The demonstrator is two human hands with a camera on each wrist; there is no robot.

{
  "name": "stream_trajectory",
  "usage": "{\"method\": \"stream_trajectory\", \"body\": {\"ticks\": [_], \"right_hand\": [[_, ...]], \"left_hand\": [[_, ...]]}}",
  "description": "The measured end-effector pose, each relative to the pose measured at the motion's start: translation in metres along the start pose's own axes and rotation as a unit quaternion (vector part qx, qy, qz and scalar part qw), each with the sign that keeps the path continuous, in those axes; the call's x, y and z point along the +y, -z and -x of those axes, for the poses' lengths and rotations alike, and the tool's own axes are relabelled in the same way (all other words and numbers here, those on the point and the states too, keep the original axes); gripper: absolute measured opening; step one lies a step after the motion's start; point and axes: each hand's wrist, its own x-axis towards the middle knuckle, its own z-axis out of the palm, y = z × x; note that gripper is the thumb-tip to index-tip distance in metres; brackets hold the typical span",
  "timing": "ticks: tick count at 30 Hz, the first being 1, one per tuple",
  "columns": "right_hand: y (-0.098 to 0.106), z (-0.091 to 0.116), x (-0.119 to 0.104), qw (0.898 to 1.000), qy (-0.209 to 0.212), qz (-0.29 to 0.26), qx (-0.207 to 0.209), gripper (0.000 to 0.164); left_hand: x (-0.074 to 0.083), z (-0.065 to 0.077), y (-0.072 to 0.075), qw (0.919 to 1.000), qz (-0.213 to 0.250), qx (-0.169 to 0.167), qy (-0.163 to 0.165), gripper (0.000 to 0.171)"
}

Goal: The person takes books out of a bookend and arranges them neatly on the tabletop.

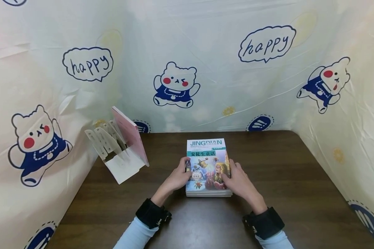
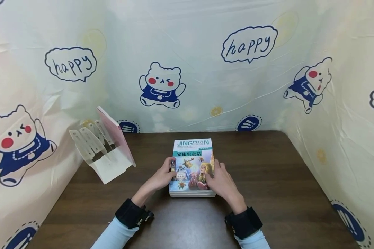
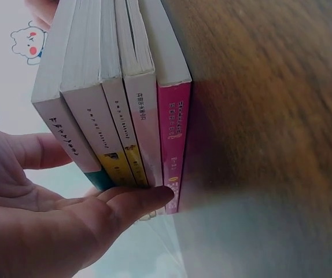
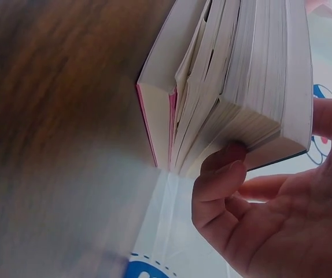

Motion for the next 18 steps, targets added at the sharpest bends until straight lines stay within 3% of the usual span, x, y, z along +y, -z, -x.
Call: {"method": "stream_trajectory", "body": {"ticks": [12, 18], "right_hand": [[0.001, -0.002, -0.001, 1.0, 0.006, -0.008, -0.016, 0.078], [0.001, 0.002, -0.001, 1.0, 0.004, -0.017, -0.024, 0.08]], "left_hand": [[0.005, 0.008, 0.012, 0.9984, -0.028, -0.002, -0.048, 0.052], [0.0, 0.016, 0.015, 0.9986, -0.01, 0.018, -0.049, 0.047]]}}
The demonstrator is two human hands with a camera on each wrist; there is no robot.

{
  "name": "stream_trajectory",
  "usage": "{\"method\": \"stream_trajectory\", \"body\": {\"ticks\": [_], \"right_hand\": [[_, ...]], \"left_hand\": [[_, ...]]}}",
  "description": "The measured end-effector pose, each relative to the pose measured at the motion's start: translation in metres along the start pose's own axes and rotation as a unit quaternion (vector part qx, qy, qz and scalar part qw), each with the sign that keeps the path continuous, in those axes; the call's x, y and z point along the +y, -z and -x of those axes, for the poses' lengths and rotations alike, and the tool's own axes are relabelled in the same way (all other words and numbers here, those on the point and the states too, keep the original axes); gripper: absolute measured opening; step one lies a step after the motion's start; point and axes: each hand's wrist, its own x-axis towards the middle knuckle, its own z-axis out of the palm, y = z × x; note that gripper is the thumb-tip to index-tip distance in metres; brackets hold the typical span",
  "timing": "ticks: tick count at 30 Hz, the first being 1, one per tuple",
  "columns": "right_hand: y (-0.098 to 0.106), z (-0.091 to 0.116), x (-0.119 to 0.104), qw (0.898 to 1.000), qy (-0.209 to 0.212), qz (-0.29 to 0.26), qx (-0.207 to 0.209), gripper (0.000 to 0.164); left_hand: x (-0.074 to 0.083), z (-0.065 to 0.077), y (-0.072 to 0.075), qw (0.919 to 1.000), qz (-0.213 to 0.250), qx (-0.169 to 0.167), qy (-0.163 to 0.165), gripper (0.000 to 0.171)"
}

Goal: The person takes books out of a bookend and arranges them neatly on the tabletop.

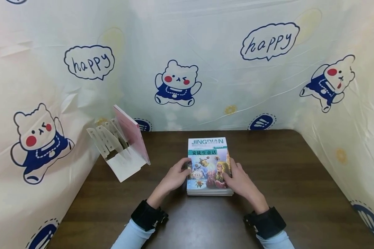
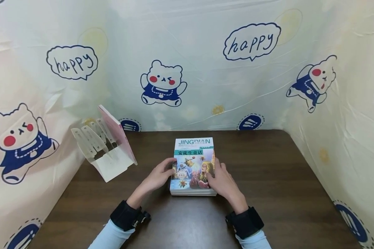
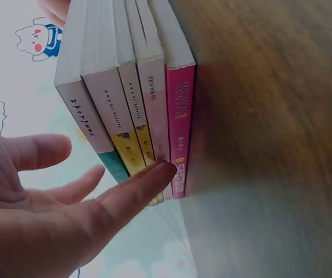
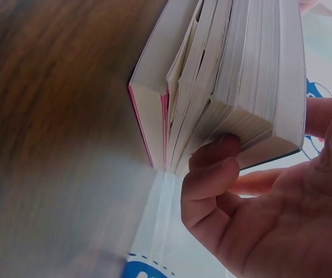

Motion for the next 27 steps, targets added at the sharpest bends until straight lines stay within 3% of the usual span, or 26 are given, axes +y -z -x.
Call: {"method": "stream_trajectory", "body": {"ticks": [5, 8, 15, 20, 22, 27], "right_hand": [[0.001, 0.001, -0.001, 1.0, -0.002, 0.013, -0.001, 0.08], [0.001, 0.001, 0.0, 1.0, -0.004, 0.023, -0.003, 0.08], [0.002, 0.001, 0.001, 1.0, -0.004, 0.026, -0.003, 0.079], [0.002, 0.001, 0.0, 1.0, -0.003, 0.026, -0.005, 0.079], [0.002, 0.001, 0.0, 1.0, -0.003, 0.024, -0.007, 0.079], [0.003, 0.002, -0.003, 1.0, -0.001, 0.019, -0.01, 0.079]], "left_hand": [[-0.006, 0.003, 0.004, 0.997, 0.034, 0.069, 0.003, 0.042], [-0.011, 0.003, 0.008, 0.988, 0.073, 0.136, 0.002, 0.042], [-0.017, 0.002, 0.02, 0.9438, 0.156, 0.291, -0.008, 0.06], [-0.021, 0.001, 0.025, 0.9192, 0.168, 0.356, -0.009, 0.074], [-0.023, 0.001, 0.028, 0.9169, 0.157, 0.367, 0.001, 0.079], [-0.025, -0.004, 0.04, 0.9241, 0.108, 0.365, 0.037, 0.092]]}}
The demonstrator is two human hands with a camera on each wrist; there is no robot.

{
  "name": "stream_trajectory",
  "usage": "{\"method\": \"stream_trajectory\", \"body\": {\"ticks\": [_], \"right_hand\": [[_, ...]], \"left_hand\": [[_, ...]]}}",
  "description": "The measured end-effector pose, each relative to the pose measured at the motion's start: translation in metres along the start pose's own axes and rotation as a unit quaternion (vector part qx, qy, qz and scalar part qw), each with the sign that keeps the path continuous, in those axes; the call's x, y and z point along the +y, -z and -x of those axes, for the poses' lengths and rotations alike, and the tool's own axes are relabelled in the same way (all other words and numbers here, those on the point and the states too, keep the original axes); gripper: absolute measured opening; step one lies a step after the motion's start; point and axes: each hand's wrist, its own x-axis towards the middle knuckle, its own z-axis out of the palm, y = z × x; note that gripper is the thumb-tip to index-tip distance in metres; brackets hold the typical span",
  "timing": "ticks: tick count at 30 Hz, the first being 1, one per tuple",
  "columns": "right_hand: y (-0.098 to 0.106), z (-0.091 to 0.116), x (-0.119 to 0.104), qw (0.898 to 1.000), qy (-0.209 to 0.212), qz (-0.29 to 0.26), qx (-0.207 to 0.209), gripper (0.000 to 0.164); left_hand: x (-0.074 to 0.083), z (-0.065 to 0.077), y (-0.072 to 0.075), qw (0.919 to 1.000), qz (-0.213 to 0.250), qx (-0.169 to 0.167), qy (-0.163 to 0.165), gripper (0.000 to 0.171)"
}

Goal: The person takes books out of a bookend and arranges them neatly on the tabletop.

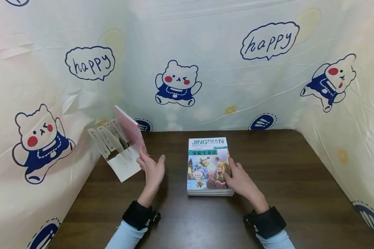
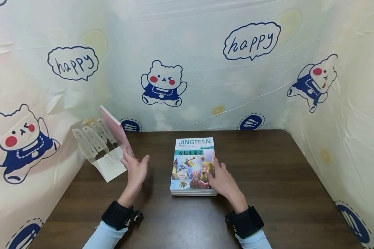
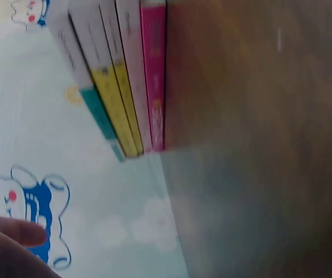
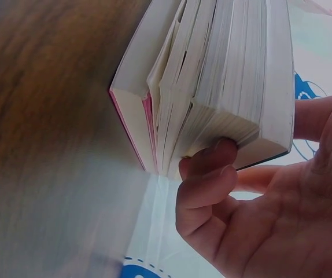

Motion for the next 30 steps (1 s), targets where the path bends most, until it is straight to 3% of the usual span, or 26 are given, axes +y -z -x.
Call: {"method": "stream_trajectory", "body": {"ticks": [3, 11, 17, 30], "right_hand": [[0.001, 0.001, -0.002, 1.0, 0.0, -0.001, -0.001, 0.079], [0.003, 0.001, -0.003, 1.0, 0.003, 0.001, -0.002, 0.078], [0.003, 0.001, -0.003, 1.0, 0.001, 0.001, -0.001, 0.078], [0.001, 0.0, -0.002, 1.0, -0.003, 0.003, -0.002, 0.079]], "left_hand": [[0.0, -0.01, 0.004, 0.9998, -0.017, 0.003, 0.012, 0.096], [-0.001, -0.035, 0.014, 0.9997, -0.008, 0.006, 0.02, 0.093], [-0.003, -0.05, 0.014, 0.9995, -0.002, 0.004, 0.031, 0.094], [-0.013, -0.074, 0.014, 0.9996, 0.013, -0.013, 0.021, 0.1]]}}
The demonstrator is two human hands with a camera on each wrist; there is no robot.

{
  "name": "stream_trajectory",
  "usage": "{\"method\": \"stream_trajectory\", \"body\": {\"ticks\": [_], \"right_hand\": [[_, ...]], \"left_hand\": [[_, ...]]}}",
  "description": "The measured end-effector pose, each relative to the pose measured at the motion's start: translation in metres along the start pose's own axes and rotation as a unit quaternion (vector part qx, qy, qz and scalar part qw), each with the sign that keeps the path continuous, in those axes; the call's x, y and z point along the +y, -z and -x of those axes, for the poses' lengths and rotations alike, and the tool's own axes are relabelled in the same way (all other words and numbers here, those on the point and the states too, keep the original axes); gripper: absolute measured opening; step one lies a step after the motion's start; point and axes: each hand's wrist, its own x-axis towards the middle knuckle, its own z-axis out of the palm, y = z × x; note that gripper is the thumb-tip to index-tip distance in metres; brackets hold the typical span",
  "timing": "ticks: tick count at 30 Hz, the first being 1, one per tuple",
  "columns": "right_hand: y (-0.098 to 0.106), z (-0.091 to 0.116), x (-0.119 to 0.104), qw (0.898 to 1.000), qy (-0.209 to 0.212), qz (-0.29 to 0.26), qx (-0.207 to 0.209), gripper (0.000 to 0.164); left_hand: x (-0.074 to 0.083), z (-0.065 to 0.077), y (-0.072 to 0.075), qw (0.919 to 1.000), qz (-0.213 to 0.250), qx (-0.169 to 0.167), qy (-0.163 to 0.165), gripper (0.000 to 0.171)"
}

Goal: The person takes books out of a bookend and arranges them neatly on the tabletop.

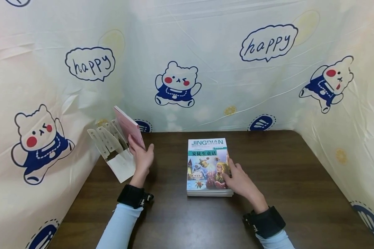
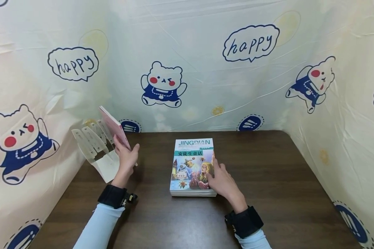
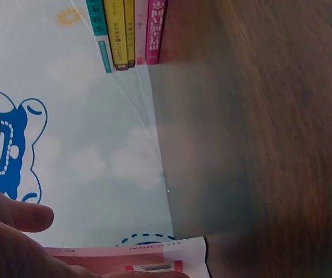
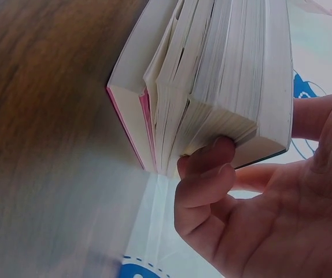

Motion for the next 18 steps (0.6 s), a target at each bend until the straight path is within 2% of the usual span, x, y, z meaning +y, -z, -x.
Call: {"method": "stream_trajectory", "body": {"ticks": [9, 18], "right_hand": [[0.0, 0.0, 0.0, 1.0, 0.007, 0.006, 0.004, 0.078], [0.0, 0.0, 0.001, 1.0, 0.009, 0.004, 0.003, 0.079]], "left_hand": [[-0.007, -0.007, 0.0, 0.9992, 0.013, 0.003, -0.037, 0.097], [-0.011, -0.016, 0.001, 0.9987, 0.014, 0.004, -0.048, 0.099]]}}
